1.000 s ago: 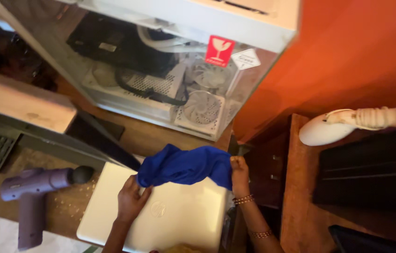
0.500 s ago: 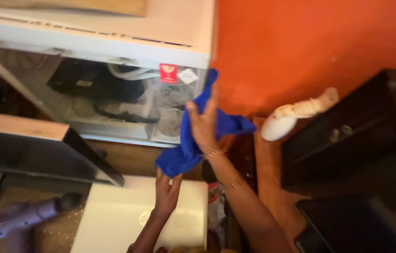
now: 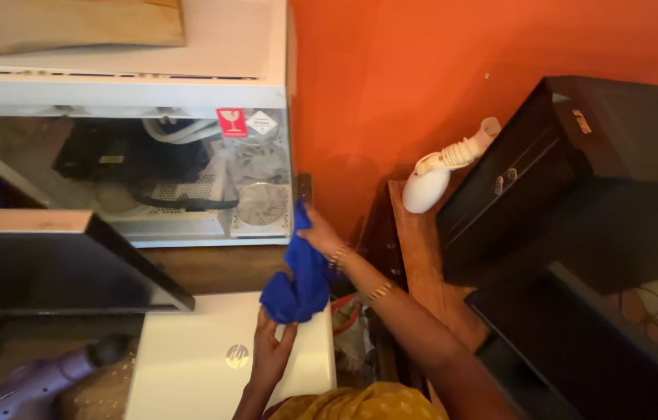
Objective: The person wipes the exterior surfaces of a computer monitor and a desktop PC tower with a blue cloth, moving around different sides of the hardware.
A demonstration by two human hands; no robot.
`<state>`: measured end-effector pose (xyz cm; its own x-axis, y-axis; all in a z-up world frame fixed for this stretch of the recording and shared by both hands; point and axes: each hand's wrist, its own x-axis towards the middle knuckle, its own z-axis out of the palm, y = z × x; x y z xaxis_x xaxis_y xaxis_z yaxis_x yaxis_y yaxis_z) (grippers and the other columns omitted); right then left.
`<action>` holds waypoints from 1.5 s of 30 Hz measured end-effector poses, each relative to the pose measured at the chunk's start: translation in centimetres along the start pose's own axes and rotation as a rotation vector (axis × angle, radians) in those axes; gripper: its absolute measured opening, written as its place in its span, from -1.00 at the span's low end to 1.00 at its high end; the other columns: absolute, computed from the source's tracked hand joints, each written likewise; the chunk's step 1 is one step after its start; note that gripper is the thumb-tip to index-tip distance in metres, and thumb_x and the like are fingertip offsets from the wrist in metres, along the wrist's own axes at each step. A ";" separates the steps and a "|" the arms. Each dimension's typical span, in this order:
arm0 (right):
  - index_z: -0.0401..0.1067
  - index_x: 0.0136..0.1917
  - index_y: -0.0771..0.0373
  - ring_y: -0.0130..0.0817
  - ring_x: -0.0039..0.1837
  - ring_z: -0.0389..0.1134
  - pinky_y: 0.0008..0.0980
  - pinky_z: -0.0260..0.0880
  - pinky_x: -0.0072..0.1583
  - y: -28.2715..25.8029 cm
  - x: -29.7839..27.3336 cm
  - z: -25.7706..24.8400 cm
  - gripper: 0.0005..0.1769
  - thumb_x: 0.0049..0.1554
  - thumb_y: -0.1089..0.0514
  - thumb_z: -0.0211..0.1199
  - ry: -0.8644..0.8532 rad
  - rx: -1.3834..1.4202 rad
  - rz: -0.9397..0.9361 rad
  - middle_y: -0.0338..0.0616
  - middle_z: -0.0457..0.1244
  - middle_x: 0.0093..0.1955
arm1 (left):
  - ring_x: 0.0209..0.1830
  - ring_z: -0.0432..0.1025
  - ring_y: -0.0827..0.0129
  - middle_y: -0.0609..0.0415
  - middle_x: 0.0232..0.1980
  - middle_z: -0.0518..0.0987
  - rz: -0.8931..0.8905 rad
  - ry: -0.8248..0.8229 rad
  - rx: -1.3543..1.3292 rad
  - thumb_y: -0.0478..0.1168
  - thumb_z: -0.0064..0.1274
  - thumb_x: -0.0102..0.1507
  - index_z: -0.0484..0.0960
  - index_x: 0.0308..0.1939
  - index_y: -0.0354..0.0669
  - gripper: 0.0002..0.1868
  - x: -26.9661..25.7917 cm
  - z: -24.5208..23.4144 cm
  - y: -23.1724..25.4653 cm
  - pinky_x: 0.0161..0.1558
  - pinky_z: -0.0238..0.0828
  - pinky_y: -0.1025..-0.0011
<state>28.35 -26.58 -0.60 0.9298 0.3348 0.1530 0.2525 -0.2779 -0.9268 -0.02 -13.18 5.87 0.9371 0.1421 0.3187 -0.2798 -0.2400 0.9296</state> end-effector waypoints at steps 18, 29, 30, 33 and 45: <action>0.02 0.64 0.20 0.14 0.57 0.10 -0.12 0.09 0.57 -32.8 4.5 -6.7 -0.19 0.17 0.50 0.04 0.645 -0.333 -0.704 0.20 0.08 0.54 | -0.03 0.50 -0.05 -0.08 -0.05 0.64 0.818 0.353 0.626 -0.14 0.01 0.40 0.67 -0.02 -0.16 -0.78 34.2 -7.5 24.7 -0.01 0.42 0.05; 0.05 0.62 0.21 0.15 0.51 0.15 -0.16 0.21 0.48 -24.2 1.7 -4.2 -0.19 0.13 0.51 -0.01 0.520 -0.212 -0.498 0.23 0.07 0.51 | 0.44 0.27 0.06 0.06 0.44 0.43 0.528 -0.020 1.048 0.36 -0.28 0.35 0.58 0.28 0.14 -0.35 40.0 -6.5 21.5 0.26 0.24 0.06; 0.05 0.62 0.21 0.15 0.49 0.16 -0.17 0.22 0.46 -21.6 1.9 -3.2 -0.19 0.12 0.51 -0.01 0.514 -0.183 -0.436 0.23 0.07 0.50 | 0.46 0.24 0.06 0.07 0.46 0.40 0.511 -0.048 1.058 0.40 -0.27 0.32 0.56 0.31 0.15 -0.32 39.6 -6.5 22.0 0.28 0.20 0.05; 0.08 0.59 0.30 0.26 0.48 0.11 -0.10 0.10 0.48 -12.7 3.0 -0.4 -0.11 -0.01 0.54 0.02 0.524 -0.215 -0.428 0.28 0.07 0.46 | 0.47 0.21 -0.01 -0.02 0.49 0.35 0.553 -0.186 1.064 0.47 -0.26 0.31 0.48 0.41 0.12 -0.21 39.0 -6.9 23.4 0.32 0.18 0.06; 0.19 0.59 0.29 -0.06 0.53 0.09 -0.29 0.03 0.54 -23.1 1.1 -4.7 -0.27 0.14 0.41 0.07 0.315 0.225 -0.430 0.10 0.08 0.43 | 0.46 0.27 0.18 0.11 0.31 0.57 1.019 -0.387 1.102 0.11 -0.02 0.33 0.67 0.20 0.13 -0.57 37.8 -5.3 24.8 0.42 0.00 -0.10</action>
<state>24.84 -24.06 22.59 0.7995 0.0817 0.5950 0.5945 0.0338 -0.8034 27.38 -8.67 41.95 0.4954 -0.7218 0.4833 -0.6871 -0.6660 -0.2904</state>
